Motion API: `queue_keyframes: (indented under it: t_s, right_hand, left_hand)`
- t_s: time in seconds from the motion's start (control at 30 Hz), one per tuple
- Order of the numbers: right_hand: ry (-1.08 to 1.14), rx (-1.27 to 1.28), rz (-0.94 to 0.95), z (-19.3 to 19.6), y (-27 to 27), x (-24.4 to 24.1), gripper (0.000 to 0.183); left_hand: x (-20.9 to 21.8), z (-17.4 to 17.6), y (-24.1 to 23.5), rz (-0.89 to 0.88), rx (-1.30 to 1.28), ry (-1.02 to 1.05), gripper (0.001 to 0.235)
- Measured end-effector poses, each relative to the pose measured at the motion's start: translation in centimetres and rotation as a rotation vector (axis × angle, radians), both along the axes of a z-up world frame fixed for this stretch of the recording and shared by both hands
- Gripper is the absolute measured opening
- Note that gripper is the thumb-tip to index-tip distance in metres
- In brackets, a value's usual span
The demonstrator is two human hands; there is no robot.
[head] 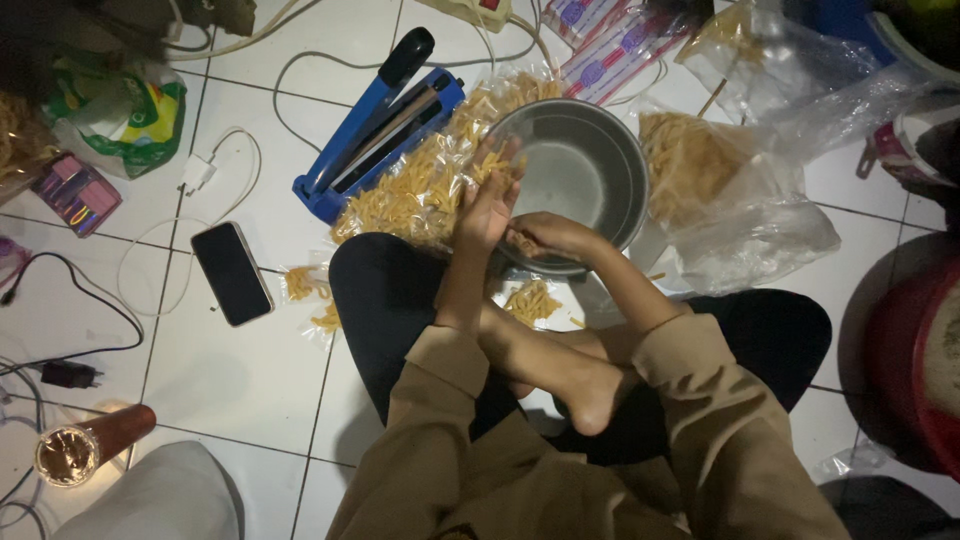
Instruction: The person sits on the floor and packs yellow snack sticks from a metal bowl into small plastic bags. They use a blue heat sealer to seal each bag and place the finished packages on the floor.
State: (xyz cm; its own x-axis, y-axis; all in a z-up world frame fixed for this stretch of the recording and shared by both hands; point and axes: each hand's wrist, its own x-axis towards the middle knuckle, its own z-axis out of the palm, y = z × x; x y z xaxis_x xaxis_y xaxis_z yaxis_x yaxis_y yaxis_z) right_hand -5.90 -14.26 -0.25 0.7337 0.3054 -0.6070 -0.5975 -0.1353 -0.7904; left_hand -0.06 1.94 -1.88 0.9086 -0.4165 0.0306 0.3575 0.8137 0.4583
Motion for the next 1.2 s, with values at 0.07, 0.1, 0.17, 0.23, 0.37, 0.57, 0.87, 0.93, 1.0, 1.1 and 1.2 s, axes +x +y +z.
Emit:
queue_keyframes:
  t_s: [0.07,0.1,0.17,0.23,0.37,0.57,0.87,0.93,1.0,1.1,1.2]
  right_hand:
    - [0.155,0.140,-0.049,-2.2,-0.4,1.2,0.035]
    - [0.310,0.280,-0.098,-3.3,-0.5,1.7,0.029]
    - [0.314,0.313,-0.184,-1.5,-1.3,1.6,0.025]
    - [0.316,0.346,-0.269,0.9,-2.5,1.9,0.022]
    - [0.131,0.163,-0.304,11.3,-5.8,2.6,0.030]
    - [-0.102,0.031,-0.224,18.1,-9.5,4.7,0.051]
    - [-0.137,-0.344,0.082,25.9,-3.9,5.6,0.043]
    - [-0.085,-0.374,0.076,26.6,-3.2,5.6,0.051]
    - [-0.223,-0.408,0.210,26.3,-3.2,5.7,0.047]
    - [-0.344,-0.379,0.291,25.1,-4.5,6.0,0.023]
    - [-0.388,-0.551,0.323,24.8,-4.6,5.6,0.019]
  left_hand:
    - [0.2,-0.3,0.0,-0.011,0.011,0.016,0.059]
    - [0.3,-0.5,0.0,-0.022,0.023,0.033,0.056]
    - [-0.1,0.4,-0.1,-0.026,0.046,0.084,0.051]
    - [0.0,0.7,-0.2,-0.030,0.069,0.133,0.047]
    - [1.0,-0.7,-0.5,-0.128,0.106,0.216,0.049]
    - [1.2,-1.3,-1.1,-0.187,0.061,0.193,0.050]
    - [0.3,-1.2,-1.3,-0.171,-0.008,0.104,0.050]
    - [0.2,-0.6,-1.2,-0.185,-0.022,0.099,0.050]
    - [-0.3,1.3,-1.0,-0.137,0.158,0.068,0.058]
    - [-0.3,2.2,-1.0,-0.189,0.121,0.014,0.058]
    - [-0.2,1.0,-1.3,-0.231,0.098,-0.046,0.059]
